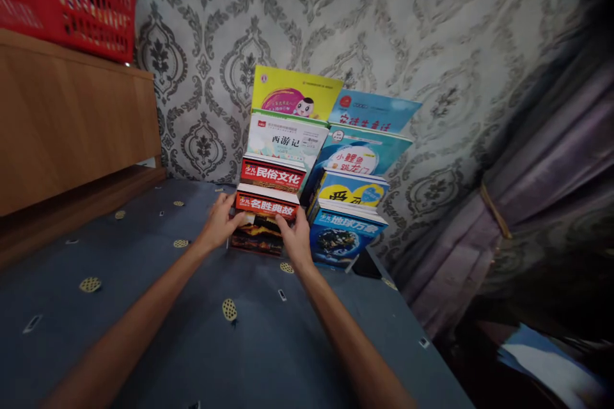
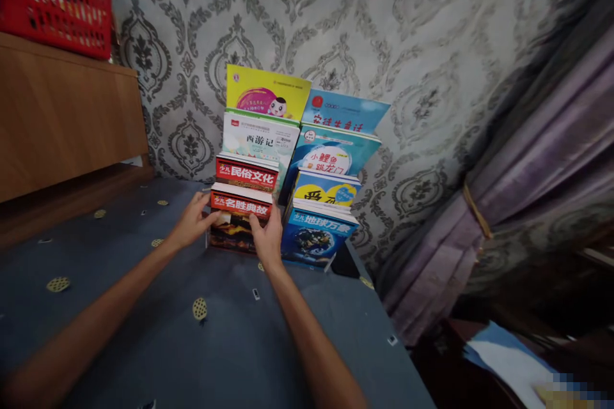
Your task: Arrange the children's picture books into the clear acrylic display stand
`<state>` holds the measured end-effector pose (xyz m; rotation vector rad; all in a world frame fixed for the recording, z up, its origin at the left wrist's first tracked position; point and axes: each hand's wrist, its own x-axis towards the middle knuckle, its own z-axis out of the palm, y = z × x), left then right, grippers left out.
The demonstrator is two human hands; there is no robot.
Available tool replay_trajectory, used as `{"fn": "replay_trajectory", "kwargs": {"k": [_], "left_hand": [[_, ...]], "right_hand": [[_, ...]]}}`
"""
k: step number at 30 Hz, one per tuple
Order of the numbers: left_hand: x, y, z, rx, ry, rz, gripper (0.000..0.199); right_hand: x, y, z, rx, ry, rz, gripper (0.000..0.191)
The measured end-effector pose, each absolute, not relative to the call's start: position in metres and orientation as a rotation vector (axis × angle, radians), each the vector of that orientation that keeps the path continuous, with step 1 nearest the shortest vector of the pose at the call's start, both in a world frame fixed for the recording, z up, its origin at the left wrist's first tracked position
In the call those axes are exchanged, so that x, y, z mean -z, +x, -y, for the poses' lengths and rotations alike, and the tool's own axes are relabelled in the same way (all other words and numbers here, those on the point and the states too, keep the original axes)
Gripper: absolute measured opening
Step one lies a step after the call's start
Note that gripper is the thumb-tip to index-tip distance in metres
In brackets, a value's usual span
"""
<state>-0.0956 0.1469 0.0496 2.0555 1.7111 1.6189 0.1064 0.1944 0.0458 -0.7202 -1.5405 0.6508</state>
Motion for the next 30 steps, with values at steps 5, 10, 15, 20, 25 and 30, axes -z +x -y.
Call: {"fn": "replay_trajectory", "kwargs": {"k": [5,10,15,20,25,30], "left_hand": [[-0.055,-0.094,-0.151,-1.739,2.047,-1.712,0.053],[-0.065,-0.091,-0.157,-1.84,2.021,-1.613,0.07],[-0.068,-0.085,-0.16,-1.842,2.006,-1.541,0.068],[-0.066,-0.082,-0.159,-1.845,1.984,-1.539,0.07],[-0.065,-0.094,-0.158,-1.761,2.05,-1.494,0.076],[-0.074,-0.127,-0.156,-1.675,1.961,-1.316,0.078]], "right_hand": [[-0.064,0.104,-0.185,-0.679,-0.717,1.491,0.068],[-0.084,0.1,-0.187,-0.684,-0.664,1.471,0.069],[-0.089,0.097,-0.19,-0.675,-0.648,1.441,0.065],[-0.086,0.095,-0.189,-0.658,-0.672,1.429,0.067],[-0.083,0.097,-0.19,-0.689,-0.671,1.433,0.069],[-0.073,0.101,-0.19,-0.691,-0.719,1.422,0.075]]}}
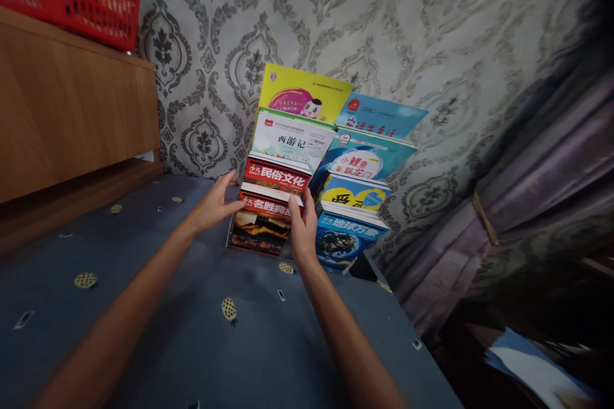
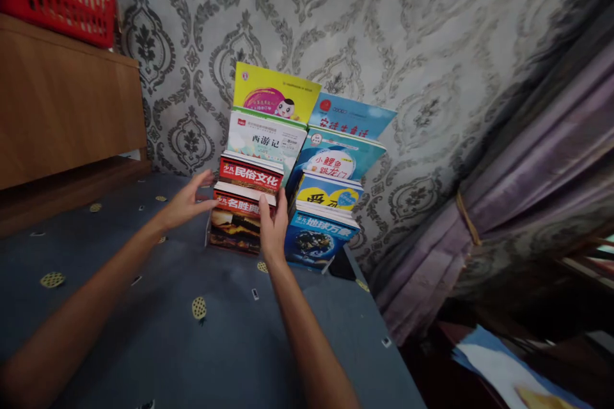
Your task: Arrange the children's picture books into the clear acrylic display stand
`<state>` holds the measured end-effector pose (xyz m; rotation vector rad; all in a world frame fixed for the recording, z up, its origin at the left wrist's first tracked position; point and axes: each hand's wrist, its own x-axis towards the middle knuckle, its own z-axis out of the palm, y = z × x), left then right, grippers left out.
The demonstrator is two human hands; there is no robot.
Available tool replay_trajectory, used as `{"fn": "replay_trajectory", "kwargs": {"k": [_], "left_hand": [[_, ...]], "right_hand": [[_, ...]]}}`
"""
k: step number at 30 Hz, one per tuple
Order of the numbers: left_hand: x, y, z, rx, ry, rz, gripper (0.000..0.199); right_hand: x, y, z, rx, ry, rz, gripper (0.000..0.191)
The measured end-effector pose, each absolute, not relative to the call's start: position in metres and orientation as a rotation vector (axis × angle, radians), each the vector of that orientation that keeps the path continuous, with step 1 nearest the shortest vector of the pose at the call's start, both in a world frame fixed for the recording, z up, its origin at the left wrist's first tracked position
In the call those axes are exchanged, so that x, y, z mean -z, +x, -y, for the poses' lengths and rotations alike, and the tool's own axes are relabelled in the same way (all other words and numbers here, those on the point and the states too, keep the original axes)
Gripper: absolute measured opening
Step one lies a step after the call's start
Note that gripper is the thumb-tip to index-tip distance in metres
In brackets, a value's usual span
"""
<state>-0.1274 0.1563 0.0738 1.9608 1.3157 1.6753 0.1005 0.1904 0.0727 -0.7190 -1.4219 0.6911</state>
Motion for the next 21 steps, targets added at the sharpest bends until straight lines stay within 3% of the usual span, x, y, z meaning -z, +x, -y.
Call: {"fn": "replay_trajectory", "kwargs": {"k": [8,21], "left_hand": [[-0.084,-0.147,-0.153,-1.616,1.768,-1.245,0.035],[-0.089,-0.12,-0.143,-1.41,2.212,-1.537,0.035]], "right_hand": [[-0.059,0.099,-0.185,-0.749,-0.82,1.358,0.071],[-0.058,0.097,-0.187,-0.672,-0.824,1.374,0.066]]}}
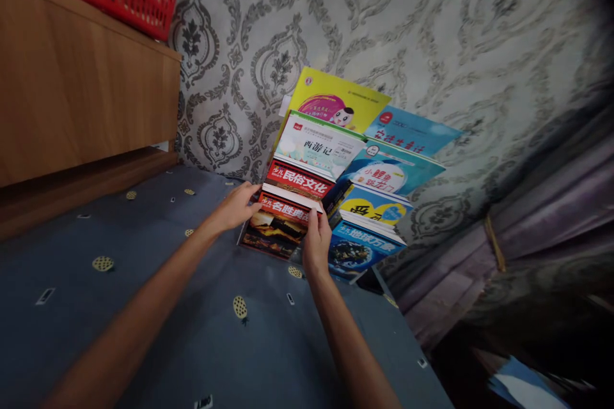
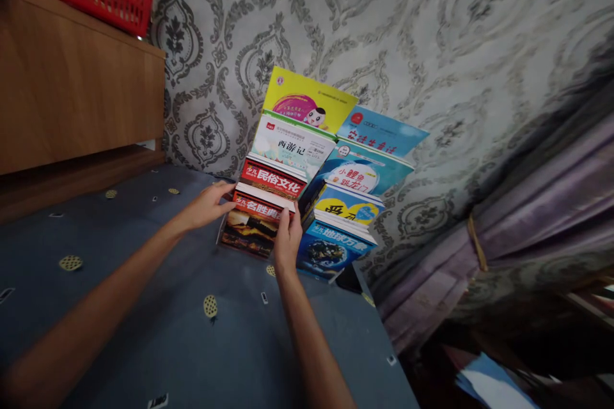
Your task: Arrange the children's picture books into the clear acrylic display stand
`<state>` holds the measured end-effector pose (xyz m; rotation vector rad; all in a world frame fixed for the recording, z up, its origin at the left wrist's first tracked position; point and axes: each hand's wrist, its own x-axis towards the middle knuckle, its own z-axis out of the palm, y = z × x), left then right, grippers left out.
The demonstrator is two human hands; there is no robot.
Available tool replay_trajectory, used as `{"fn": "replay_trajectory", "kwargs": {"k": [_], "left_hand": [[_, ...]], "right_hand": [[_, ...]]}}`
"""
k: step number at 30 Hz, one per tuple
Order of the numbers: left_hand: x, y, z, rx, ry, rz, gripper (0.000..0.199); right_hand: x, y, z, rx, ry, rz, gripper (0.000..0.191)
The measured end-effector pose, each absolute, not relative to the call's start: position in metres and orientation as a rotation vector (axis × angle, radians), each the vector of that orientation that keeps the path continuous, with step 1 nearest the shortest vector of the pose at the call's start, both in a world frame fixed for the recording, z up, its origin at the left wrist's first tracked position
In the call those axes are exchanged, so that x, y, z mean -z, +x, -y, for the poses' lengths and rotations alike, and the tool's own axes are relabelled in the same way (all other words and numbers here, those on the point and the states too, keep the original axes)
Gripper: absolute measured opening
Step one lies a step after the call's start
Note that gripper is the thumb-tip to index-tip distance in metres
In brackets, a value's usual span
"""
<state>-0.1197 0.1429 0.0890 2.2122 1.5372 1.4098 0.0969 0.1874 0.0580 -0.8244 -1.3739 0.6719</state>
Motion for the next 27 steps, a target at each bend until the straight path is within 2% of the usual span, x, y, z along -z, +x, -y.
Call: {"fn": "replay_trajectory", "kwargs": {"k": [8,15,18,20,23,25,27], "left_hand": [[-0.091,-0.117,-0.14,-1.343,2.21,-1.597,0.038],[-0.084,-0.115,-0.141,-1.471,2.192,-1.513,0.065],[-0.091,-0.112,-0.136,-1.559,2.195,-1.547,0.07],[-0.099,-0.109,-0.129,-1.644,2.211,-1.611,0.065],[-0.111,-0.101,-0.119,-1.728,2.318,-1.681,0.044],[-0.115,-0.095,-0.114,-1.693,2.428,-1.707,0.032],[-0.114,-0.089,-0.112,-1.614,2.523,-1.738,0.029]], "right_hand": [[-0.055,0.097,-0.191,-0.698,-0.834,1.359,0.066],[-0.065,0.103,-0.187,-0.674,-0.844,1.358,0.072],[-0.074,0.109,-0.182,-0.62,-0.84,1.399,0.07],[-0.081,0.112,-0.177,-0.573,-0.804,1.424,0.066],[-0.092,0.118,-0.168,-0.453,-0.709,1.469,0.056],[-0.1,0.122,-0.163,-0.339,-0.67,1.536,0.045],[-0.106,0.127,-0.16,-0.224,-0.666,1.624,0.034]]}}
